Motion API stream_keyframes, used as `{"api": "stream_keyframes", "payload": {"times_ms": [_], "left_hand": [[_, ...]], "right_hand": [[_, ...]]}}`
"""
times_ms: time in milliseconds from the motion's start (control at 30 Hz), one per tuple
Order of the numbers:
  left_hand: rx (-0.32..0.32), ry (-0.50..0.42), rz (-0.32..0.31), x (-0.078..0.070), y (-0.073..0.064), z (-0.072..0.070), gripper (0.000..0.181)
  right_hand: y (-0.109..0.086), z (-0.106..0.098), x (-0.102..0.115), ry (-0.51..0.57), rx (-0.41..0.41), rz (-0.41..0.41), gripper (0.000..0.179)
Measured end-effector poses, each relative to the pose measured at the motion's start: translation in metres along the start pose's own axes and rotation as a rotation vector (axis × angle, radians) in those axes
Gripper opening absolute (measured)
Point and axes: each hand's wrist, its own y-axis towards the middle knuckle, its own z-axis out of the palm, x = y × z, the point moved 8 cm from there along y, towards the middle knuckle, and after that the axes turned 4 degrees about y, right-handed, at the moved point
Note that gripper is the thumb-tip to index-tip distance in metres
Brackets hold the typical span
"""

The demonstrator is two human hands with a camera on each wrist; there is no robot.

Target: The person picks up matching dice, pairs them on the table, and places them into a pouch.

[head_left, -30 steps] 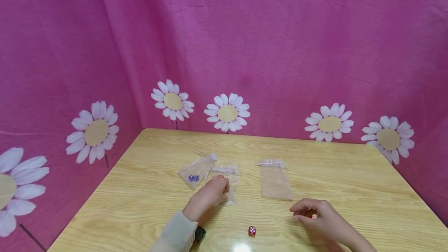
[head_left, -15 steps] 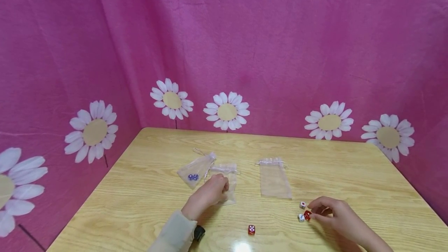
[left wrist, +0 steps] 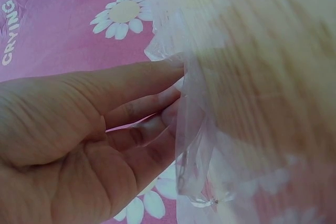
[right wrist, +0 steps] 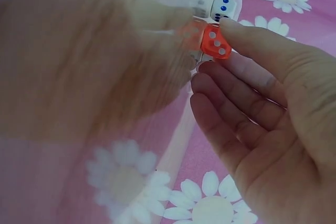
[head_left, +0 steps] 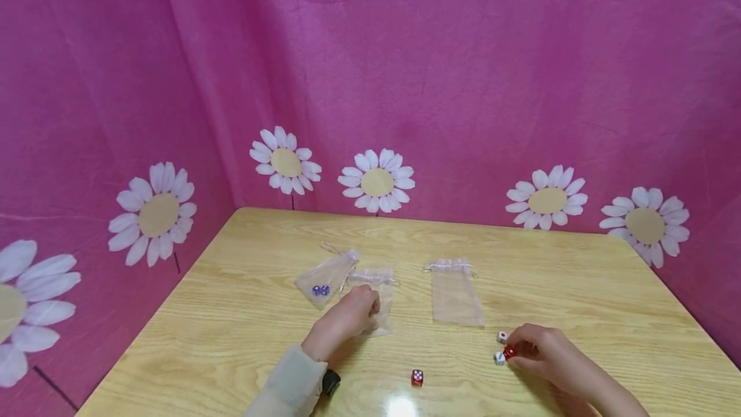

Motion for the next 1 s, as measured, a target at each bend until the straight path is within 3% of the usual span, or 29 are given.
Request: {"api": "stream_keyframes", "payload": {"times_ms": [133,367,800,1000], "left_hand": [[0.005,0.000,-0.004,0.000,0.001,0.000,0.015],[-0.018,0.067,0.009,-0.004,-0.002,-0.002,0.017],[-0.029,0.068,0.011,-0.004,-0.003,-0.002,0.016],[-0.034,0.066,0.016,-0.004,-0.003,-0.004,0.017]], "right_hand": [[-0.001,-0.001,0.001,-0.007,-0.008,0.009,0.015],[-0.008,-0.011,0.001,0.025,-0.113,0.005,0.017],[-0.021,-0.032,-0.002,0.031,-0.197,0.205,0.020],[-0.022,-0.031,0.005,0.079,-0.214,0.161,0.021]]}}
